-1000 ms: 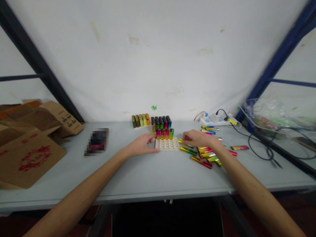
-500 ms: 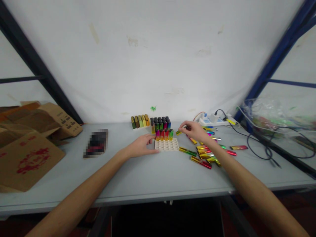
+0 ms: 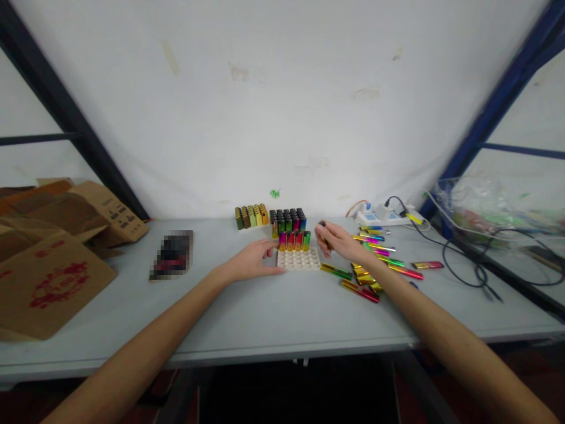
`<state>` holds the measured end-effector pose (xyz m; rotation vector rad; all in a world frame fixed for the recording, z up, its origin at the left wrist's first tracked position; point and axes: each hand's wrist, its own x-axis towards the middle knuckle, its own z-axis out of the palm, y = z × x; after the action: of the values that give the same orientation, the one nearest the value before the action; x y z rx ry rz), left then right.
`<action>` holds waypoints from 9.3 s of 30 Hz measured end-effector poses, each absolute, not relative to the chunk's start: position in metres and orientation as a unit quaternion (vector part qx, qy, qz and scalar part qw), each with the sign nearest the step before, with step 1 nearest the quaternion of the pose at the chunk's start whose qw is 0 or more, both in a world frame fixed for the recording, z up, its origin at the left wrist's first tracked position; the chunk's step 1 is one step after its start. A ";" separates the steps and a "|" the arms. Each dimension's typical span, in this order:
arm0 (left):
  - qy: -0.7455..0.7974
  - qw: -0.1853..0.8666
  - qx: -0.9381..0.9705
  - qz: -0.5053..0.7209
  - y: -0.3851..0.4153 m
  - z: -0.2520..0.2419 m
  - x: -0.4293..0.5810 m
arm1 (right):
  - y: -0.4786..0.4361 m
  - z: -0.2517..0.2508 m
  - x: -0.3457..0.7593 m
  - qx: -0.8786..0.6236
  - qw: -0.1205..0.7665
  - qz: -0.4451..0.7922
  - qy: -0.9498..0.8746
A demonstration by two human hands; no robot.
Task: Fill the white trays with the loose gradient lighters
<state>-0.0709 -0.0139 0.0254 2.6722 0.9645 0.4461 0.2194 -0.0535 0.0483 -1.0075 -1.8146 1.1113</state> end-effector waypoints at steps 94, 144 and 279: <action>0.340 0.137 0.918 0.148 -0.015 0.027 -0.070 | -0.056 0.069 0.255 -0.517 0.100 0.140 -0.838; 0.331 0.143 0.919 0.161 -0.012 0.024 -0.071 | -0.048 0.041 0.220 -0.559 0.374 0.189 -0.716; 0.351 0.148 0.908 0.174 -0.020 0.021 -0.060 | -0.067 0.033 0.189 -0.460 0.302 0.039 -0.834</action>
<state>-0.0600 -0.0201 0.0209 2.6106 1.0104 0.5003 0.1886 -0.0673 0.0332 -1.2199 -2.2119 0.1026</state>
